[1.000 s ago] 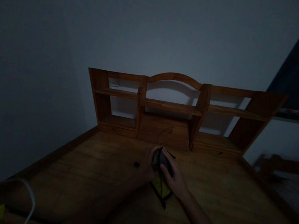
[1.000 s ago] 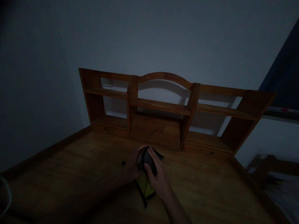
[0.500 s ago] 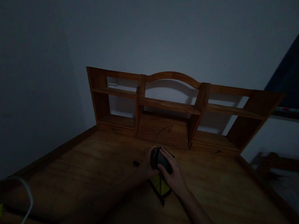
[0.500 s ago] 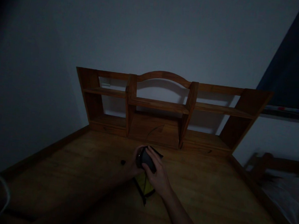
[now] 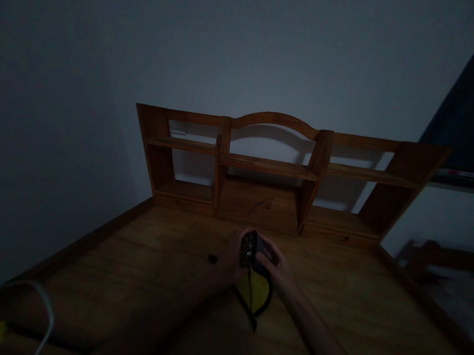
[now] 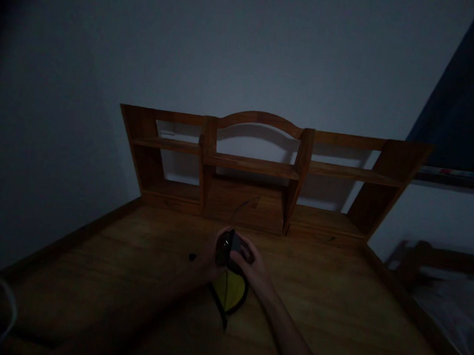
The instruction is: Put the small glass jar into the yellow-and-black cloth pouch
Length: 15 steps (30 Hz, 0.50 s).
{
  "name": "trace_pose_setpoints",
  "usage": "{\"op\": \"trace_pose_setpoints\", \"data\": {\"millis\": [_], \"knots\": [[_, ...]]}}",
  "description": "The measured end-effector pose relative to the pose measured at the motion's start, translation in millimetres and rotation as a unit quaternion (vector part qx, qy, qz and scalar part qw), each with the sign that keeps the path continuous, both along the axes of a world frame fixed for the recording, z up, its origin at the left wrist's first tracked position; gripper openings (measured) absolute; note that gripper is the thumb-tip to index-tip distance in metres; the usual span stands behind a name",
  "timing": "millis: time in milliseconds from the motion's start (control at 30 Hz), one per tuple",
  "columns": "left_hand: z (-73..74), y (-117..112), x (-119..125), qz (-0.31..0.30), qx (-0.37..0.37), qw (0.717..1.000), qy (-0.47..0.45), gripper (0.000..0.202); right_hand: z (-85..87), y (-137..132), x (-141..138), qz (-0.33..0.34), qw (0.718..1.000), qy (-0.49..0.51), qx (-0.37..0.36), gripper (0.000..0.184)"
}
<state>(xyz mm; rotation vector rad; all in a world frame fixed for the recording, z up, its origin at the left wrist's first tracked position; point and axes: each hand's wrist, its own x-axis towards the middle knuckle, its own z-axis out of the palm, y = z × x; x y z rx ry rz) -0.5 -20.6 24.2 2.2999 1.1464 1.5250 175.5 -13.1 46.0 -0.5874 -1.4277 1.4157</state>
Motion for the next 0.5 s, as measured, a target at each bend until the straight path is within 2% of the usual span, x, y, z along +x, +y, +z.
{"op": "trace_pose_setpoints", "data": {"millis": [100, 233, 500], "knots": [[2.1, -1, 1, -0.004, -0.014, 1.000, 0.016, 0.090, -1.8, 2, 1, 0.000, 0.999, 0.035, -0.041, 0.048], [6.0, -5, 1, -0.005, -0.032, 0.998, 0.049, 0.095, -3.2, 2, 2, -0.034, 0.994, 0.052, -0.087, 0.038], [12.5, -10, 6, 0.039, -0.058, 0.993, 0.092, 0.092, -7.9, 6, 3, -0.081, 0.987, 0.065, -0.123, 0.039]]}}
